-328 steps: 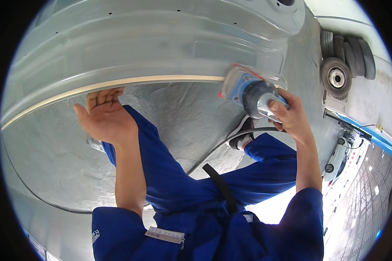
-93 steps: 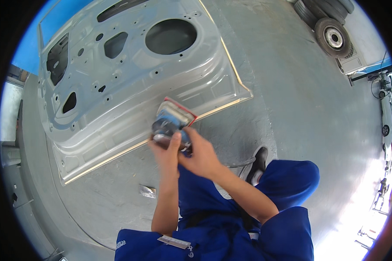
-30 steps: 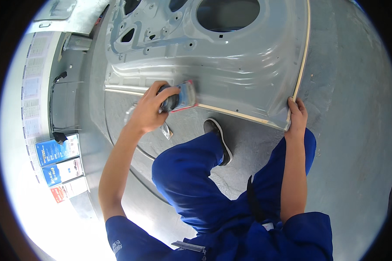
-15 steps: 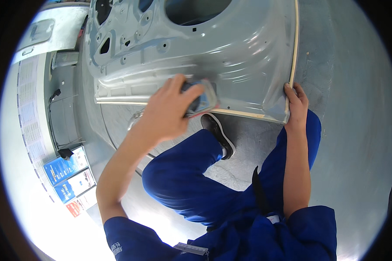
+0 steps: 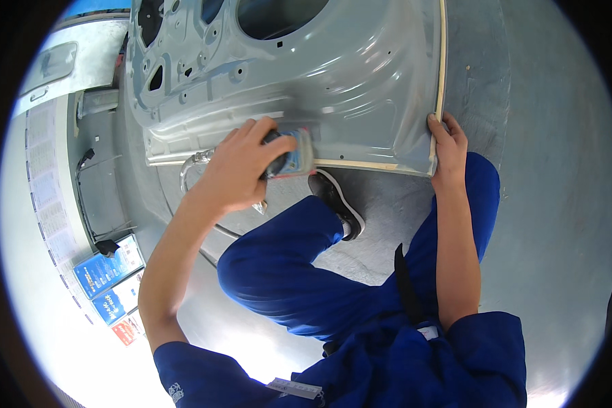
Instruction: The person uses an orbital sander to smooth the surface of a large metal car door. They move the sander along the edges and flat areas of the door, holding it with both hands for control.
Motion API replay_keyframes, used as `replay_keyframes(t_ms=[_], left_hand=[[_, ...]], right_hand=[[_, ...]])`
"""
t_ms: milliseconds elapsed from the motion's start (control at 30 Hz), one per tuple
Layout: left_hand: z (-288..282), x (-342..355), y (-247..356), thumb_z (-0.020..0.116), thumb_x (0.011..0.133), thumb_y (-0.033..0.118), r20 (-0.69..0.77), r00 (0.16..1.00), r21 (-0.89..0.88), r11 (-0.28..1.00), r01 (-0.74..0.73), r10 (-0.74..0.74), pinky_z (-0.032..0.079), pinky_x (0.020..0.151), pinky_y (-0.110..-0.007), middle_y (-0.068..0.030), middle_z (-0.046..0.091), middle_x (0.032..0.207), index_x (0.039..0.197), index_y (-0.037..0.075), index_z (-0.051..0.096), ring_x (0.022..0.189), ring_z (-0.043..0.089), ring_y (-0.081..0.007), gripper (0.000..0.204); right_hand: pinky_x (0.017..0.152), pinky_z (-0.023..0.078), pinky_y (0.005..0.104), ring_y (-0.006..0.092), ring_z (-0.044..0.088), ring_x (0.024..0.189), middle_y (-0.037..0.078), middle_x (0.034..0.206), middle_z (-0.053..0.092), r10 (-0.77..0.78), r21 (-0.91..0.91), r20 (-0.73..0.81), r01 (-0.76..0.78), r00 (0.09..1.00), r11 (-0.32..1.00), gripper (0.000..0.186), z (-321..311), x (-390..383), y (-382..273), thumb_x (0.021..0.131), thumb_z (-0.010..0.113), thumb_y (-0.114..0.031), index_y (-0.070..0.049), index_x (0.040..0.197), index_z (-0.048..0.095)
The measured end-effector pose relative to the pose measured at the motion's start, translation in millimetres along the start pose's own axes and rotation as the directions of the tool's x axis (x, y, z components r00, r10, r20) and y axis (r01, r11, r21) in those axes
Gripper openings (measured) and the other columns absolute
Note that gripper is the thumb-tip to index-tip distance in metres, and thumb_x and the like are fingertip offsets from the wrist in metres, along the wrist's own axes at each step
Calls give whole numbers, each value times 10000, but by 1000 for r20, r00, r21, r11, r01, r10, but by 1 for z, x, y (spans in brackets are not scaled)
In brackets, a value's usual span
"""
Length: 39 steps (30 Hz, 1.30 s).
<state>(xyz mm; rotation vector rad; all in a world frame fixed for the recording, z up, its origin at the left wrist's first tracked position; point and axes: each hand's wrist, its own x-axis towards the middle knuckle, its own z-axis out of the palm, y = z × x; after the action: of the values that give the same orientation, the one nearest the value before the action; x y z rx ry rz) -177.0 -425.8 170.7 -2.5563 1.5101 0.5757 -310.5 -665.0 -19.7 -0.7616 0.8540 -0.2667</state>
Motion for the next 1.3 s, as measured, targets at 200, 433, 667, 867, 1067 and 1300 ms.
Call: replay_keyframes(t_ms=[200,433,667,867,1067,1300], left_hand=[[-5,15,18,678,590,-88,26,998,10,998,-59,58,466,861,-429,-96,507,1134,1097,184,550,1050,527,-347,590],[-1,1,-1,672,594,-96,10,1000,49,998,28,-29,463,870,-425,-94,506,1146,1087,178,550,1063,520,-347,577],[-2,5,1,648,578,-115,-35,999,51,999,5,-4,459,887,-429,-94,499,1126,1079,163,544,1079,516,-344,583],[-7,14,19,666,589,-118,25,1000,30,1000,7,-8,458,899,-432,-85,499,1132,1066,171,543,1089,517,-337,572],[-8,6,14,665,600,-128,74,995,52,997,57,-61,465,885,-431,-86,496,1122,1058,185,532,1068,527,-334,570],[-15,19,18,667,612,-129,75,996,11,999,53,-54,469,883,-435,-80,503,1126,1071,176,536,1107,529,-338,567]], right_hand=[[718,529,277,160,652,816,134,951,664,11,4,-1,-11,1000,1000,372,-4,4,2,940,629,-132,99,1221,550],[743,535,290,182,658,849,157,995,656,12,17,-3,-12,1000,1000,404,-1,0,3,938,632,-126,108,1250,528],[740,529,285,179,654,851,156,1002,652,2,46,-13,-1,1000,999,396,-3,5,6,935,638,-130,115,1227,530],[763,527,284,169,642,894,124,1024,634,10,53,13,-10,1000,999,364,-5,4,5,932,641,-135,84,1212,559],[760,521,291,177,645,882,138,1018,643,4,36,-48,-2,999,999,426,-2,6,10,925,658,-151,93,1255,546],[784,516,306,190,641,898,145,1025,641,7,-15,-38,-7,999,1000,457,-6,9,10,920,665,-164,97,1273,537]])
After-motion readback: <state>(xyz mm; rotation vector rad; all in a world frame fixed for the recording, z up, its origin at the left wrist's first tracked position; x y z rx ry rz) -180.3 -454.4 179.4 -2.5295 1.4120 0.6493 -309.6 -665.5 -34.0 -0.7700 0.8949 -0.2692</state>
